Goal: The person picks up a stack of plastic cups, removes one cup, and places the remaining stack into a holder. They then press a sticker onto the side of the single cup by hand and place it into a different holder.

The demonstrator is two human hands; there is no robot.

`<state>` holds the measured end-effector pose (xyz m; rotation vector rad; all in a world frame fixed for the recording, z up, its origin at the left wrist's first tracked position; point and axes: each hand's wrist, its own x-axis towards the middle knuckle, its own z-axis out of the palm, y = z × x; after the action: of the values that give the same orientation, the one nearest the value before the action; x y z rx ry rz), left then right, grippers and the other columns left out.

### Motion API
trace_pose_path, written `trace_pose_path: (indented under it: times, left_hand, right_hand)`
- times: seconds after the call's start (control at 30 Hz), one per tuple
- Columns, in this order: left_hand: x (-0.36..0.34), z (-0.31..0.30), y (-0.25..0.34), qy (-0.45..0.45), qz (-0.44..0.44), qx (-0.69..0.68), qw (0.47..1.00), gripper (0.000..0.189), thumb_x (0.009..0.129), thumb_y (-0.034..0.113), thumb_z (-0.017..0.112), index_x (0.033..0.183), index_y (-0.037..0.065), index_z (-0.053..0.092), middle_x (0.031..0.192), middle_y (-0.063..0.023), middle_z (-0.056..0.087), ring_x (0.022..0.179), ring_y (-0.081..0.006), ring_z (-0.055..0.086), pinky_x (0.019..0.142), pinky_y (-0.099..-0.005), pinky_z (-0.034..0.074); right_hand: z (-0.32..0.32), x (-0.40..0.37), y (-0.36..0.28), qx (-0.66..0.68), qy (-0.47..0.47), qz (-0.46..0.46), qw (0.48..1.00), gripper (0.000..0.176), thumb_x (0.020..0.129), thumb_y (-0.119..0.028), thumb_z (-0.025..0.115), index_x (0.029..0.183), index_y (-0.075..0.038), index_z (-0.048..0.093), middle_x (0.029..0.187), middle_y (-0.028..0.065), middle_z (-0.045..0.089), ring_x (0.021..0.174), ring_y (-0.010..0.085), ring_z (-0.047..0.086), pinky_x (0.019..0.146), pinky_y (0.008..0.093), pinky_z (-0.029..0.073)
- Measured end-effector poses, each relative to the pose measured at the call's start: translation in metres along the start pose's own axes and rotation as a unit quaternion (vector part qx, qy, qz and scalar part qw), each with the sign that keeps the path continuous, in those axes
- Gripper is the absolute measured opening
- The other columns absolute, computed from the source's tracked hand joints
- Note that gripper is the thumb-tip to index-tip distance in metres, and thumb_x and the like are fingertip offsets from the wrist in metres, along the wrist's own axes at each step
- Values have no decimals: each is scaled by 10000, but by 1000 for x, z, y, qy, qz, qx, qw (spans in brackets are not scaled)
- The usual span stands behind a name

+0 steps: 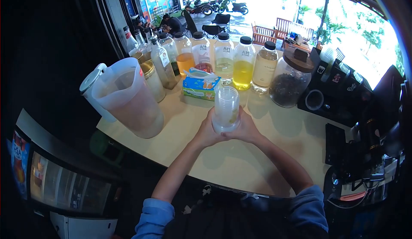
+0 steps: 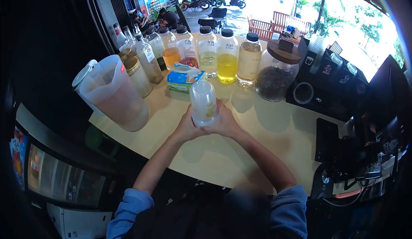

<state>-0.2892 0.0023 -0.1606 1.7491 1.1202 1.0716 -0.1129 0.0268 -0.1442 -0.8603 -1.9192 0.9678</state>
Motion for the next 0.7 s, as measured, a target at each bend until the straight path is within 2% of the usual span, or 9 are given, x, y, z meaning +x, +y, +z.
trace_pose_path:
  times: [0.2,0.3,0.37,0.5,0.57,0.6,0.63,0.67,0.7]
  left_hand:
    - [-1,-3,-6,8,19,-18,1000,1175,545,210,889,1434,58,136,1327,-172,455,1239,-286,470,1012,-408,415]
    - [-1,-5,-9,4,39,-30,999,1199,556,190,880,1441,48,82,1326,-177,450,1248,-289,461,1020,-411,409]
    - [-1,-7,-18,16,29,-49,998,1183,555,104,868,1436,74,78,1362,-150,403,1268,-272,430,1034,-418,398]
    - [-2,-12,-12,36,12,-75,996,1254,553,167,884,1439,24,10,1381,-181,384,1302,-295,394,1060,-418,363]
    - [1,-11,-24,128,103,-79,983,1166,609,251,858,1438,11,76,1408,-186,339,1359,-291,295,1090,-436,301]
    - [3,-16,-16,120,108,-81,984,1166,609,251,858,1438,11,76,1408,-186,339,1359,-291,295,1090,-436,301]
    - [3,-22,-2,188,140,-37,971,1109,640,300,834,1434,6,118,1413,-186,324,1371,-288,263,1096,-444,276]
    - [4,-23,13,254,170,6,952,1058,672,349,809,1431,1,160,1418,-185,308,1382,-286,231,1102,-452,252]
    - [5,-16,27,244,171,2,954,1058,672,349,809,1431,1,160,1418,-185,308,1382,-286,231,1102,-452,252]
  right_hand:
    - [-3,7,-28,5,27,16,1000,945,545,-286,848,1298,27,371,1187,203,576,1122,290,576,973,377,447]
    - [-14,19,-57,-34,70,-17,997,935,554,-291,851,1287,35,372,1167,201,585,1088,286,593,955,373,461]
    - [-27,26,-75,-56,82,-22,995,930,559,-294,853,1282,39,372,1166,204,581,1086,288,592,953,373,462]
    - [-60,24,-99,-42,102,19,994,938,571,-288,869,1298,46,380,1199,193,561,1132,281,558,972,382,443]
    - [-79,9,-109,-120,116,12,986,931,570,-291,868,1295,36,386,1193,188,563,1134,282,557,967,382,442]
    - [-89,-1,-110,-193,124,9,973,923,569,-295,867,1292,26,392,1186,183,565,1136,282,556,962,383,441]
    - [-98,-11,-109,-196,133,12,972,923,569,-295,867,1292,26,392,1186,183,565,1136,282,556,962,383,441]
    - [-108,-23,-106,-214,104,16,971,930,556,-300,868,1294,12,395,1196,184,554,1143,293,548,967,390,431]
    - [-116,-36,-103,-231,73,22,970,937,544,-304,868,1295,-2,397,1206,186,543,1150,303,540,972,397,421]
